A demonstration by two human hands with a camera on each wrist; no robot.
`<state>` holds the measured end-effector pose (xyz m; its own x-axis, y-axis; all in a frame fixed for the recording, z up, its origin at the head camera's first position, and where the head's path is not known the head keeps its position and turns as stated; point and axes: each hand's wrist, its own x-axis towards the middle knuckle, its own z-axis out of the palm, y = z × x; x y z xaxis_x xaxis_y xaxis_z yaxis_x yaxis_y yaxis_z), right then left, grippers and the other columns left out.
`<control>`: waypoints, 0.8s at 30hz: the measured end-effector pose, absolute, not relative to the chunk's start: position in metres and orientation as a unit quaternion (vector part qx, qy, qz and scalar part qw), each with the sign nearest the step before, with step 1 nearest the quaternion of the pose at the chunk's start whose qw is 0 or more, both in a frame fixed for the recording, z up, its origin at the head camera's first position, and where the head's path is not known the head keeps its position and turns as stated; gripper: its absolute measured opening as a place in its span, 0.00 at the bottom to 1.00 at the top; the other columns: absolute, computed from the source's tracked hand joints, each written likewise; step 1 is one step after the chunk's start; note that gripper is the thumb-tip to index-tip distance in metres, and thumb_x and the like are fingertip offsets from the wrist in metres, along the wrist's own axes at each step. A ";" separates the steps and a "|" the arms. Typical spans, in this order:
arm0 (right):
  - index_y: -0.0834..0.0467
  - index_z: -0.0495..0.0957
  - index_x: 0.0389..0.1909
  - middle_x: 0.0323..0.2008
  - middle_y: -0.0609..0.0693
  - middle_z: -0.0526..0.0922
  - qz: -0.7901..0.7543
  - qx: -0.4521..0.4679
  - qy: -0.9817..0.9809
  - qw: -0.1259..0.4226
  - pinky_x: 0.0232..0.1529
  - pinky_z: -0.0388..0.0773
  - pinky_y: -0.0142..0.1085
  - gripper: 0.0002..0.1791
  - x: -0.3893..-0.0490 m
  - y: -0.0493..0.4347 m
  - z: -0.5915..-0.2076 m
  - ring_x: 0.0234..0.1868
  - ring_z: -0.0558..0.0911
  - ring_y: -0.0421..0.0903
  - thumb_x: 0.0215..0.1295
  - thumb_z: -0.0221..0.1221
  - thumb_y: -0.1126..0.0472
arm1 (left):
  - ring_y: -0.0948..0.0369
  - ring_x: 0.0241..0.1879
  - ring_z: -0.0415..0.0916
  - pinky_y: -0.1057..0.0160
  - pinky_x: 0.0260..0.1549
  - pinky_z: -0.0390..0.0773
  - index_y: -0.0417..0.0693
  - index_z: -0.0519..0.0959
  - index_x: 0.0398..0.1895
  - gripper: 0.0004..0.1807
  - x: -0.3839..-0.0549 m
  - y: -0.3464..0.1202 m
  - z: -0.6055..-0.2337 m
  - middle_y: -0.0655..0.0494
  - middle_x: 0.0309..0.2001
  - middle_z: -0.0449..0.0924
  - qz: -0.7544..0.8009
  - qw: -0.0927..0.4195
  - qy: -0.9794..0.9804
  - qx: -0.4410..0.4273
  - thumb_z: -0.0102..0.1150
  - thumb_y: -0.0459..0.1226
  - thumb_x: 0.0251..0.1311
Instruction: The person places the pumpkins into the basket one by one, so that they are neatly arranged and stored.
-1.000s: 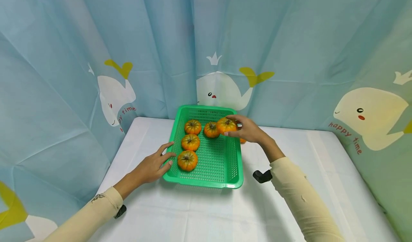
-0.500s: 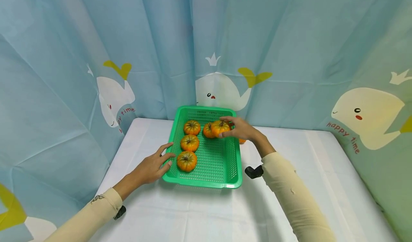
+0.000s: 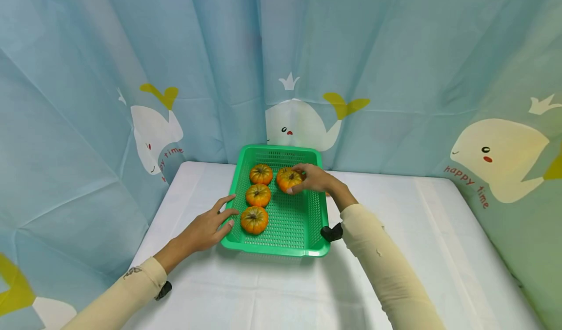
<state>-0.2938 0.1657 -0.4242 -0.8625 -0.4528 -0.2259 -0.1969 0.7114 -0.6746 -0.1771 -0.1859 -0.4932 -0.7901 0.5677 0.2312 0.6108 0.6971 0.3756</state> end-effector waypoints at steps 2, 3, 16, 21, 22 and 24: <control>0.58 0.65 0.73 0.71 0.61 0.67 -0.334 -0.174 0.904 0.201 0.67 0.68 0.54 0.45 -0.293 0.164 -0.426 0.69 0.69 0.59 0.57 0.72 0.48 | 0.60 0.39 0.82 0.60 0.34 0.80 0.50 0.78 0.61 0.17 -0.177 -0.186 -0.493 0.49 0.77 0.56 -0.222 0.050 -0.919 -0.322 0.50 0.42 0.75; 0.57 0.65 0.73 0.71 0.60 0.67 -0.332 -0.171 0.905 0.206 0.67 0.68 0.54 0.45 -0.293 0.162 -0.426 0.69 0.68 0.59 0.57 0.72 0.48 | 0.60 0.39 0.82 0.59 0.34 0.80 0.49 0.78 0.61 0.17 -0.177 -0.186 -0.493 0.48 0.77 0.56 -0.222 0.051 -0.919 -0.322 0.50 0.42 0.75; 0.61 0.63 0.74 0.73 0.62 0.64 -0.265 -0.188 0.912 0.252 0.69 0.66 0.56 0.46 -0.298 0.148 -0.434 0.72 0.65 0.61 0.59 0.71 0.47 | 0.58 0.41 0.83 0.57 0.36 0.81 0.49 0.78 0.61 0.18 -0.178 -0.186 -0.494 0.49 0.77 0.55 -0.218 0.048 -0.919 -0.324 0.49 0.43 0.76; 0.58 0.63 0.74 0.73 0.62 0.63 -0.234 -0.160 0.920 0.271 0.70 0.65 0.55 0.45 -0.298 0.143 -0.439 0.73 0.65 0.61 0.61 0.69 0.45 | 0.58 0.42 0.83 0.57 0.36 0.81 0.50 0.78 0.61 0.17 -0.178 -0.186 -0.494 0.49 0.77 0.55 -0.222 0.049 -0.918 -0.324 0.49 0.43 0.76; 0.58 0.63 0.74 0.73 0.62 0.64 -0.229 -0.156 0.921 0.273 0.70 0.65 0.55 0.44 -0.298 0.142 -0.440 0.72 0.65 0.61 0.61 0.69 0.46 | 0.58 0.42 0.83 0.57 0.36 0.81 0.50 0.78 0.61 0.18 -0.178 -0.186 -0.494 0.49 0.77 0.55 -0.222 0.049 -0.918 -0.324 0.49 0.43 0.76; 0.59 0.64 0.74 0.72 0.62 0.66 -0.223 -0.151 0.923 0.275 0.70 0.65 0.54 0.43 -0.298 0.141 -0.442 0.72 0.65 0.60 0.62 0.69 0.47 | 0.58 0.41 0.83 0.57 0.36 0.81 0.50 0.78 0.61 0.18 -0.178 -0.186 -0.494 0.49 0.77 0.55 -0.222 0.050 -0.918 -0.324 0.49 0.44 0.76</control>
